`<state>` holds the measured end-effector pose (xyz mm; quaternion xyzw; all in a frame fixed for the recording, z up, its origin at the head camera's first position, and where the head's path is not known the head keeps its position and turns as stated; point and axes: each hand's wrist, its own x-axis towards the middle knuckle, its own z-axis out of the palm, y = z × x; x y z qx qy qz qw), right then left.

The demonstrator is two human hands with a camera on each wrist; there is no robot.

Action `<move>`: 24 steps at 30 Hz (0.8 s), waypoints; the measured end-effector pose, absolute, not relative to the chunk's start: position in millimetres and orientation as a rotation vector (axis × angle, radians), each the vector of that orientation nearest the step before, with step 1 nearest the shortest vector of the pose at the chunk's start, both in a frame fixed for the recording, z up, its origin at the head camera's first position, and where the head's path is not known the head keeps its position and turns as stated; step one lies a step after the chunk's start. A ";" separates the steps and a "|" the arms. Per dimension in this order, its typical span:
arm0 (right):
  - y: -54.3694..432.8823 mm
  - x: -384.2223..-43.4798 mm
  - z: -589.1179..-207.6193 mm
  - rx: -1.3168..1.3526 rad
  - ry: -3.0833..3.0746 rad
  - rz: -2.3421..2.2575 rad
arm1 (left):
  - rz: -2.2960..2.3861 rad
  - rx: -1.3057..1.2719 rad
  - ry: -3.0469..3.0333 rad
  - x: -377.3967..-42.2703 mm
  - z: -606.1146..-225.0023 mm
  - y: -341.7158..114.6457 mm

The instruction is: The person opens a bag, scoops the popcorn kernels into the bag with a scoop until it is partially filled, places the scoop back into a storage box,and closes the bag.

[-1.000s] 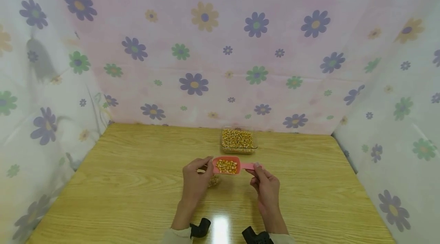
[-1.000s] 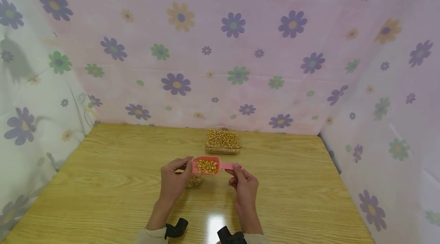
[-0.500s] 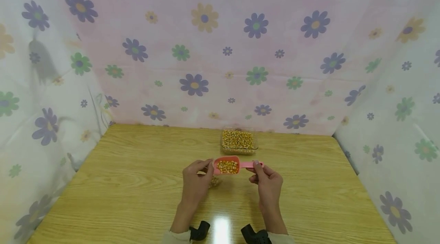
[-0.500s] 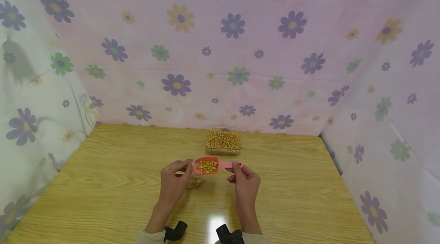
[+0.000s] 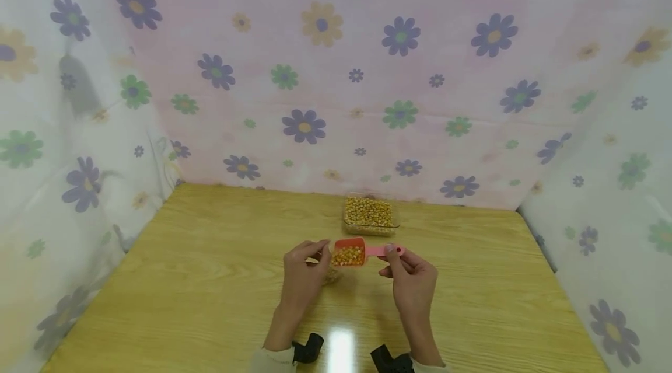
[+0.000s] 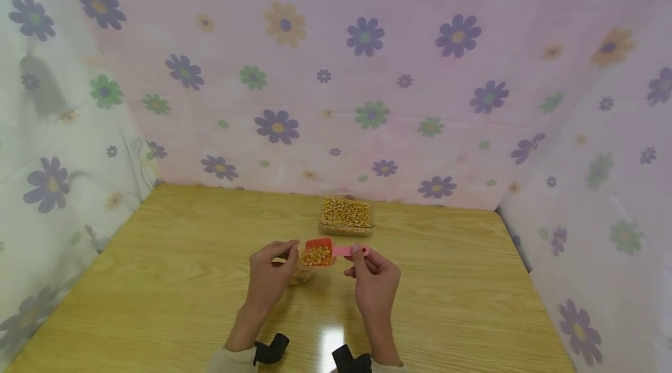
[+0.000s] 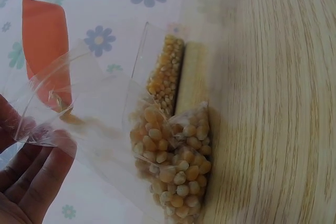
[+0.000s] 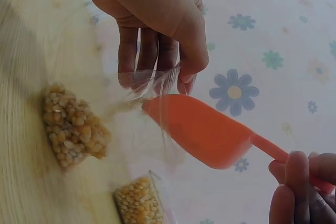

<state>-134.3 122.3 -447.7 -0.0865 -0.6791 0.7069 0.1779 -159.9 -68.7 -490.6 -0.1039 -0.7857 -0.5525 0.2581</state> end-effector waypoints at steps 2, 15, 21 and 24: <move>121.8 -132.9 -446.2 -0.179 -1.923 1.959 | -1.497 -0.283 -2.127 -161.1 -490.2 -67.8; 117.7 -120.6 -434.2 0.054 -1.997 1.766 | -1.541 -0.259 -2.099 -161.2 -490.9 -64.4; 118.9 -120.5 -432.5 0.099 -2.013 1.718 | -1.581 -0.234 -2.082 -162.4 -492.3 -63.9; 120.1 -121.9 -432.6 0.110 -2.013 1.706 | -1.614 -0.218 -2.070 -162.6 -492.3 -64.6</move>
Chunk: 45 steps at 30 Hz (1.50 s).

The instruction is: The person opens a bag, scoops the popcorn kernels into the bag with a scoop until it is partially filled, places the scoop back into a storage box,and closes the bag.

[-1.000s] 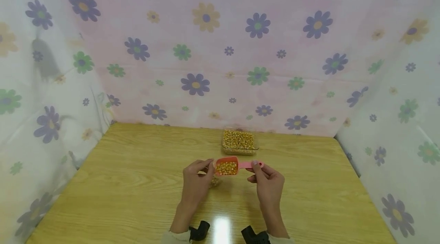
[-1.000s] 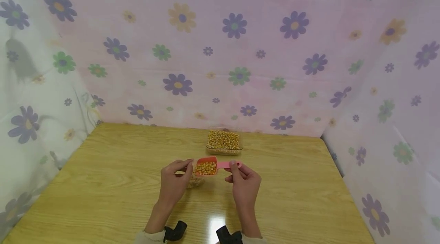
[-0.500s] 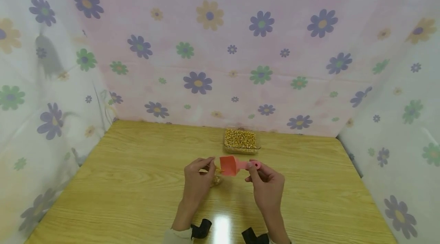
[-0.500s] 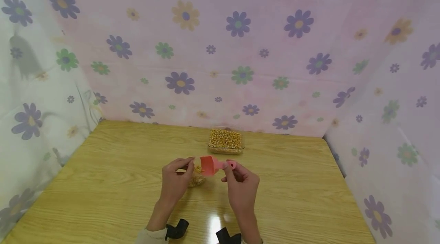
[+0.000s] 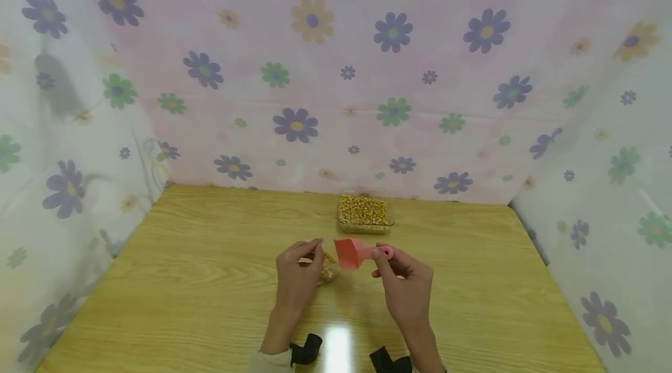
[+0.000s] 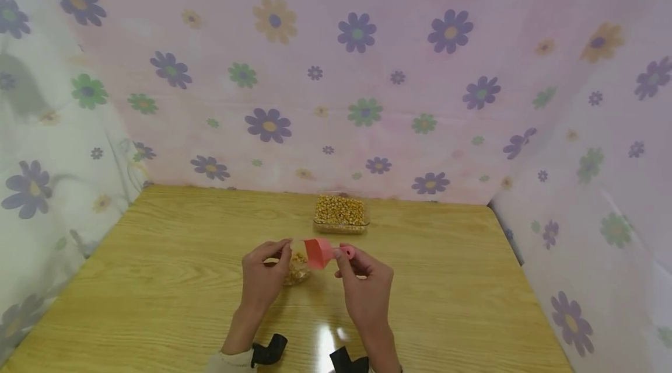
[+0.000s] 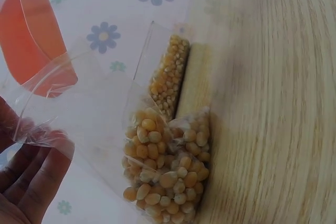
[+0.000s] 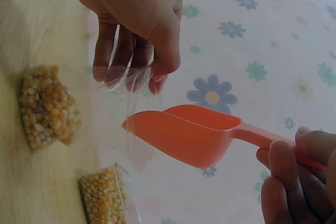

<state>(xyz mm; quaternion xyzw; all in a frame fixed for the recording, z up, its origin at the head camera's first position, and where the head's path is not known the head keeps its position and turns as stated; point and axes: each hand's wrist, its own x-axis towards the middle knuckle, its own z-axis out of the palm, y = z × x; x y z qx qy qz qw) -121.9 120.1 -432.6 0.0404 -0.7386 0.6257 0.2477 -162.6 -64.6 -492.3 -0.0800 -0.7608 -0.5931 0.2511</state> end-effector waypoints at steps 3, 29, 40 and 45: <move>119.2 -122.3 -431.9 0.096 -2.024 1.713 | -1.623 -0.210 -2.062 -161.9 -492.9 -66.8; 134.8 -137.9 -418.9 0.263 -1.919 1.514 | -1.602 -0.206 -2.061 -164.4 -494.8 -73.4; 154.6 -175.5 -431.4 0.133 -1.870 1.385 | -1.630 -0.179 -2.077 -164.1 -491.1 -73.8; 161.3 -193.4 -439.1 0.096 -1.907 1.339 | -1.653 -0.184 -2.081 -166.0 -493.0 -71.4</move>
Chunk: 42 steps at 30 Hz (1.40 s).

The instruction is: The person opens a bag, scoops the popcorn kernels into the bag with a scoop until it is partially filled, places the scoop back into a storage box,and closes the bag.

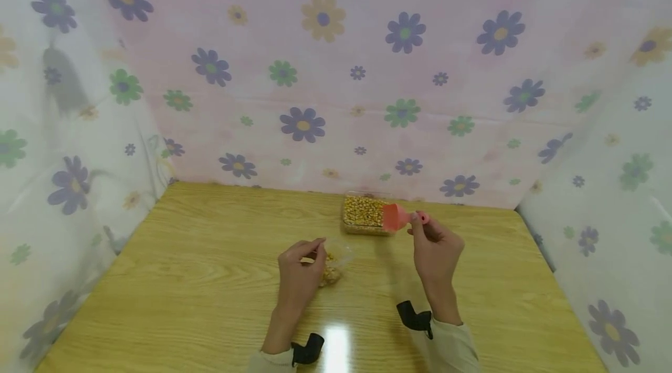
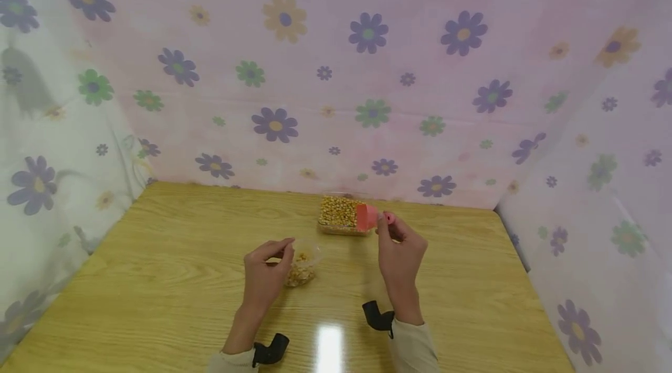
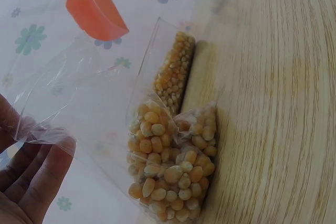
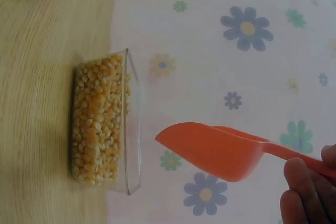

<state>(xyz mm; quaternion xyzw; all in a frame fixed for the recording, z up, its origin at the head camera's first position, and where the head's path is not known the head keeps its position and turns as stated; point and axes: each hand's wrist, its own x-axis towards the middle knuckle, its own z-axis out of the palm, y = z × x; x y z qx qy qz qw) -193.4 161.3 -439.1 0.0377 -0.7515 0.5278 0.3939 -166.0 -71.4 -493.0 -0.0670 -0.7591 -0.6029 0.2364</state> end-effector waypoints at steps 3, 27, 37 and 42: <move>165.2 -202.2 -442.2 0.118 -1.921 1.307 | -1.673 -0.193 -2.079 -165.8 -492.6 -69.2; 178.0 -258.1 -491.5 -0.461 -1.973 1.939 | -1.639 -0.229 -2.044 -164.9 -493.1 -65.7; 181.9 -254.0 -496.1 -0.612 -1.955 2.187 | -1.622 -0.218 -2.082 -165.6 -494.2 -69.5; 181.5 -252.7 -496.6 -0.683 -1.891 2.270 | -1.619 -0.221 -2.092 -166.0 -495.0 -70.1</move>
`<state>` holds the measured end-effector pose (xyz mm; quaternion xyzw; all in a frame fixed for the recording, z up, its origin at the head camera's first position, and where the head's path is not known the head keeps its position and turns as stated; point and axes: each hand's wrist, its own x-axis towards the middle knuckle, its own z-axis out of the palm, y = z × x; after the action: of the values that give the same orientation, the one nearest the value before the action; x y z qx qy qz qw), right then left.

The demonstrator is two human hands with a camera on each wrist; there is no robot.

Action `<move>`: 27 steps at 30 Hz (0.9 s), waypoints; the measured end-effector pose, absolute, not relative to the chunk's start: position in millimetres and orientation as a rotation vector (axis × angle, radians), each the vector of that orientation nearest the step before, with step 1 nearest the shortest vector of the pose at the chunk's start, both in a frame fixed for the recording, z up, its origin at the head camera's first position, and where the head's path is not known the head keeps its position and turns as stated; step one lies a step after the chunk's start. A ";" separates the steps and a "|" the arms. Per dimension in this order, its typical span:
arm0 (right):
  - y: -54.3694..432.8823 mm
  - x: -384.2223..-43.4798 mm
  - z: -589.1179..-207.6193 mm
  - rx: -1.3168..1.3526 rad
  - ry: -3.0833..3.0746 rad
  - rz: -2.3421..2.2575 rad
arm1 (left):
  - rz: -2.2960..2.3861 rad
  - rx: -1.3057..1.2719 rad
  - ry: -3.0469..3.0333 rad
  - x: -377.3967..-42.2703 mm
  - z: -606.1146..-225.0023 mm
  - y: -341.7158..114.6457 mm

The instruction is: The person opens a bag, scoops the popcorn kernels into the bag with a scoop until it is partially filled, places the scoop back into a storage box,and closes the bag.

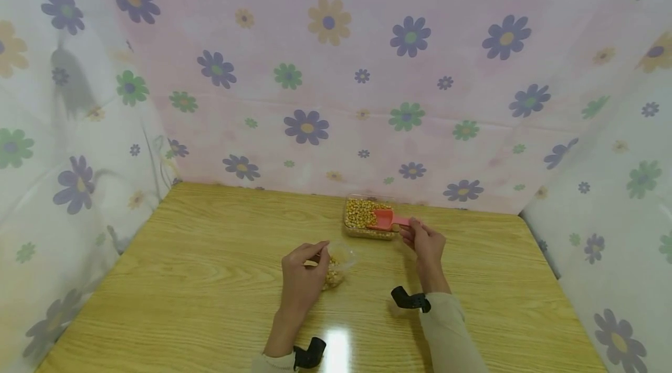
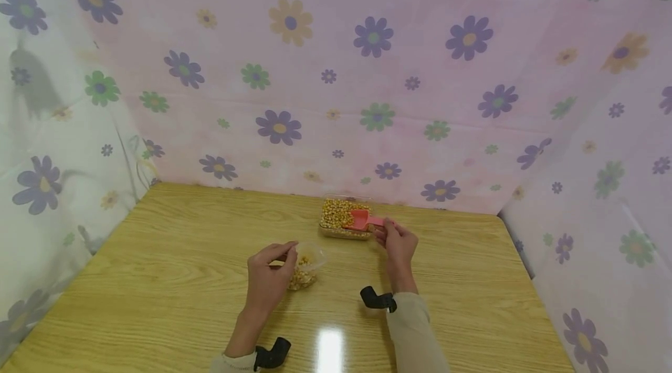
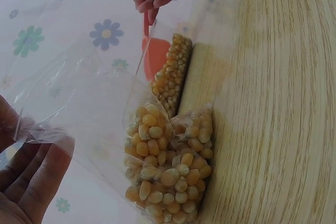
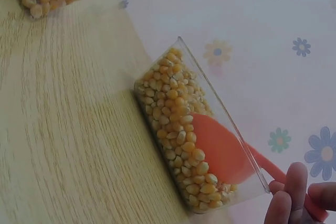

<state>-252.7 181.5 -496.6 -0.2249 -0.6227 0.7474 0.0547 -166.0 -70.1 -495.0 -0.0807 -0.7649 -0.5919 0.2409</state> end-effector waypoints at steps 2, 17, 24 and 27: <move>181.8 -251.9 -497.1 -0.700 -1.861 2.298 | -1.620 -0.225 -2.092 -166.2 -495.5 -69.9; 181.6 -239.7 -507.0 -0.753 -1.367 2.749 | -1.650 -0.190 -2.103 -164.7 -493.3 -70.9; 180.8 -232.2 -511.8 -0.634 -1.287 2.861 | -1.667 -0.203 -2.082 -163.8 -493.2 -69.9; 179.7 -230.1 -511.1 -0.618 -1.282 2.863 | -1.659 -0.205 -2.083 -163.2 -492.3 -69.4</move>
<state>-230.1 179.7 -511.1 -0.1932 -0.4007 0.8952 -0.0277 -163.2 -69.4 -492.3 -0.0746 -0.7584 -0.6040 0.2333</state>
